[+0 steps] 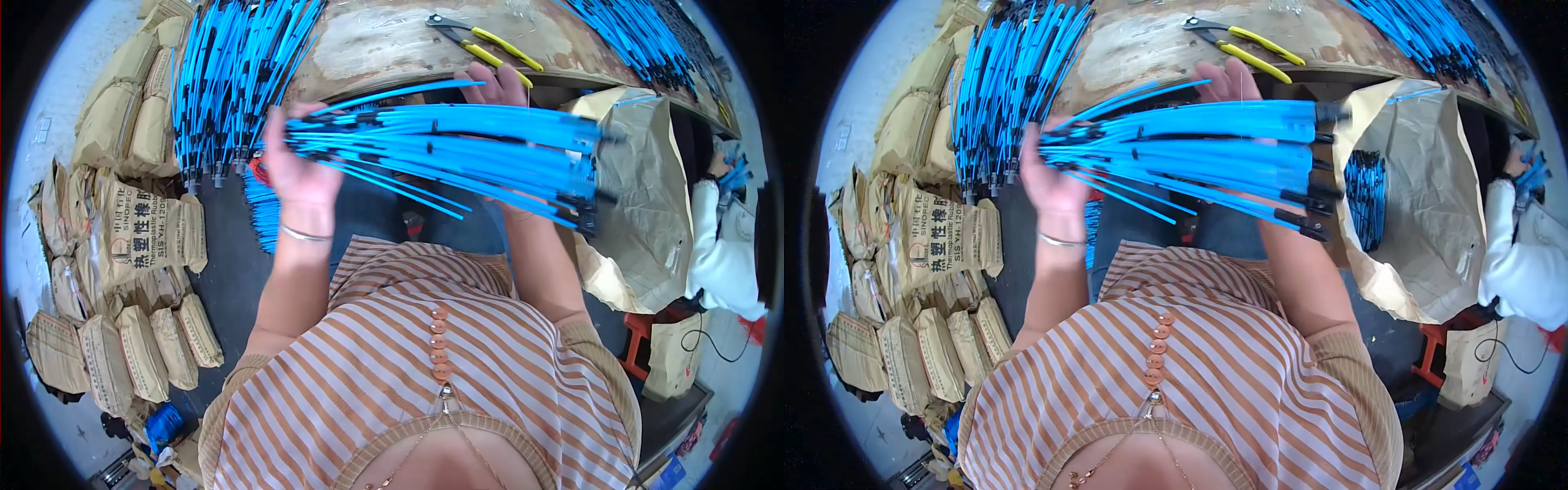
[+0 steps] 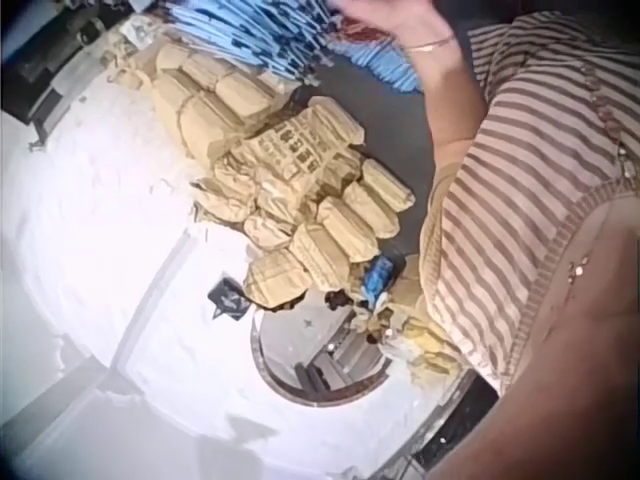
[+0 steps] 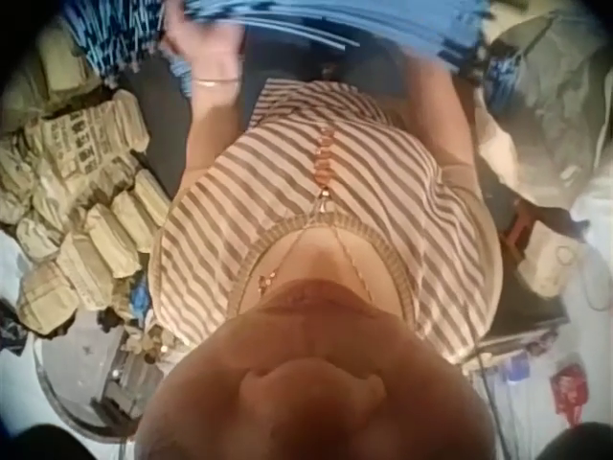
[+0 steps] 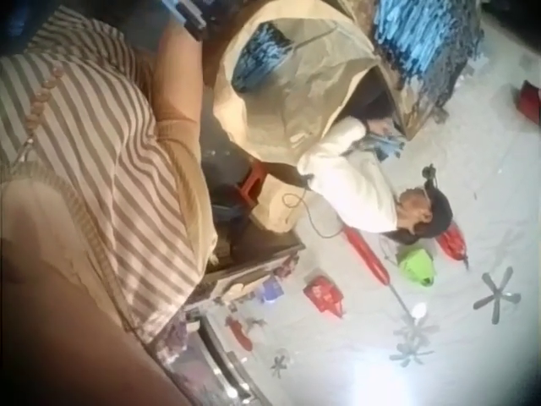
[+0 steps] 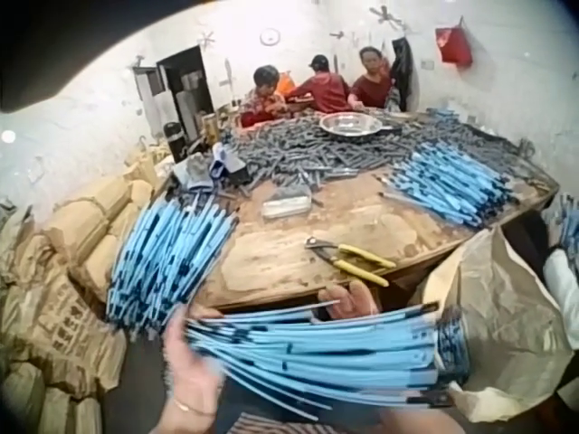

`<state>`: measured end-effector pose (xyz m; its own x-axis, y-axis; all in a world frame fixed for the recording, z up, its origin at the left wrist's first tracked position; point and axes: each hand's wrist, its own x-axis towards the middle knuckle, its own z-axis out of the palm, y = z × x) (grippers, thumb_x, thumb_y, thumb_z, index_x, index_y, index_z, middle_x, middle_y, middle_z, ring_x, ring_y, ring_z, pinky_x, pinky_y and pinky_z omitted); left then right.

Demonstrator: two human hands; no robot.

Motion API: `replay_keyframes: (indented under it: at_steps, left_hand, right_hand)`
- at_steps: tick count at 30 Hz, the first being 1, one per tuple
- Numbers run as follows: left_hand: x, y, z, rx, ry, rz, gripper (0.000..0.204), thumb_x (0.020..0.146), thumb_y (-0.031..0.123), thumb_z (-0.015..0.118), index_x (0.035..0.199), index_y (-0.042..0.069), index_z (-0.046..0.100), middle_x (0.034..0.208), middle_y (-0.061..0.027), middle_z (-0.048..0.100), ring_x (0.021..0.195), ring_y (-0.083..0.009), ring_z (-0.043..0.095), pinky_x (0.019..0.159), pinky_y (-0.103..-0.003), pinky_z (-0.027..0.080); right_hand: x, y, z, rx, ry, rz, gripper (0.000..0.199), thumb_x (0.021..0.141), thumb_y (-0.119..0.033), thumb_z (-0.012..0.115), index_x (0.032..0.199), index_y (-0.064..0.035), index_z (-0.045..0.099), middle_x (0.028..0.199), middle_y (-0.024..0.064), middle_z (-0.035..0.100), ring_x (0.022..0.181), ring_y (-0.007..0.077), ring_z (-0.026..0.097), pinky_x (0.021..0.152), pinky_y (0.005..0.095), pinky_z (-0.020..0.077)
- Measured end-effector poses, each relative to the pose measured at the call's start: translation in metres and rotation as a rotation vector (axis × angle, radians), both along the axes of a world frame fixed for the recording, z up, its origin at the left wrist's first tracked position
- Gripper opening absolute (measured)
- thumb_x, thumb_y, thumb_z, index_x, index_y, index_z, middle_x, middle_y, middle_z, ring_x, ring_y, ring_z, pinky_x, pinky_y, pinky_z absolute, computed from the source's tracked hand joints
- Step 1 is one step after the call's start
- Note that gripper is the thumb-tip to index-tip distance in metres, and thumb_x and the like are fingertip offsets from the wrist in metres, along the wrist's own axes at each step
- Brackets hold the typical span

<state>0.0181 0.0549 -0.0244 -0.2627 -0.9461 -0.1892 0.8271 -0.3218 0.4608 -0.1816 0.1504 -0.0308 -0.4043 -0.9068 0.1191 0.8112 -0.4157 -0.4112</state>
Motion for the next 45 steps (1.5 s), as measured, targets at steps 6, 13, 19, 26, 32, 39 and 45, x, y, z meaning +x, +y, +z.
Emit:
replay_keyframes:
  at_steps: [6,13,19,26,32,39,45]
  left_hand:
    - [-0.003,0.028,-0.065,0.312,-0.45,-0.327,0.047,0.088,0.044,0.052,0.107,0.001,0.051,0.098,-0.0085,0.061,0.094,-0.0228,0.057,0.09,-0.04,0.043]
    - [0.018,0.035,-0.035,-0.659,-0.735,-0.402,0.048,0.082,0.026,0.065,0.118,0.0,0.046,0.101,-0.0048,0.059,0.101,-0.0158,0.054,0.087,-0.033,0.043]
    - [0.029,0.024,-0.04,-0.66,-0.788,-0.629,0.04,0.072,0.005,0.071,0.108,-0.001,0.053,0.094,-0.004,0.059,0.092,-0.0135,0.056,0.083,-0.029,0.045]
    - [0.032,0.023,-0.041,-0.742,-0.679,-0.466,0.025,0.069,-0.002,0.064,0.093,-0.001,0.059,0.088,-0.005,0.06,0.081,-0.0123,0.056,0.075,-0.027,0.045]
    - [0.023,0.028,-0.033,-0.554,-0.79,-0.48,0.017,0.068,-0.001,0.063,0.085,-0.001,0.06,0.084,-0.0052,0.061,0.08,-0.0123,0.056,0.072,-0.026,0.045]
    - [0.011,0.029,-0.021,-0.843,-0.897,-0.719,0.023,0.07,0.005,0.067,0.09,-0.003,0.059,0.09,-0.013,0.061,0.083,-0.0215,0.057,0.076,-0.034,0.045]
    - [0.007,0.032,-0.034,-0.924,-0.531,-0.759,0.017,0.07,0.008,0.067,0.082,-0.003,0.061,0.084,-0.0132,0.06,0.081,-0.0238,0.057,0.076,-0.034,0.045]
  right_hand:
    - [-0.015,0.011,0.022,-0.153,1.118,0.008,0.047,0.069,-0.006,0.073,0.112,-0.0047,0.054,0.103,0.0078,0.059,0.094,0.0207,0.059,0.082,0.033,0.0474]
    - [0.021,0.012,-0.021,0.203,1.329,0.278,0.036,0.072,-0.002,0.07,0.105,-0.0011,0.057,0.098,0.0053,0.058,0.088,0.0152,0.058,0.079,0.0303,0.0468]
    - [0.04,0.004,-0.038,0.374,1.242,0.39,0.061,0.067,-0.014,0.078,0.12,-0.004,0.049,0.103,0.0105,0.058,0.091,0.0203,0.058,0.08,0.0314,0.0459]
    - [0.007,-0.015,-0.053,0.027,0.55,0.617,0.099,0.063,-0.017,0.082,0.141,-0.0077,0.021,0.126,0.0128,0.045,0.114,0.0209,0.048,0.095,0.0353,0.0386]
    - [0.02,-0.004,-0.08,-0.03,0.556,0.672,0.107,0.054,-0.029,0.088,0.139,-0.008,0.026,0.132,0.0139,0.04,0.114,0.0203,0.045,0.097,0.0329,0.0356]
    - [0.013,0.006,-0.094,0.11,0.881,0.768,0.046,0.061,-0.014,0.083,0.1,-0.0045,0.059,0.091,0.0027,0.062,0.083,0.0115,0.056,0.078,0.0263,0.0439]
    - [0.013,0.011,-0.093,0.114,0.818,0.769,0.028,0.064,-0.008,0.079,0.087,-0.0038,0.063,0.079,-0.0001,0.062,0.073,0.0096,0.056,0.069,0.0251,0.0441]
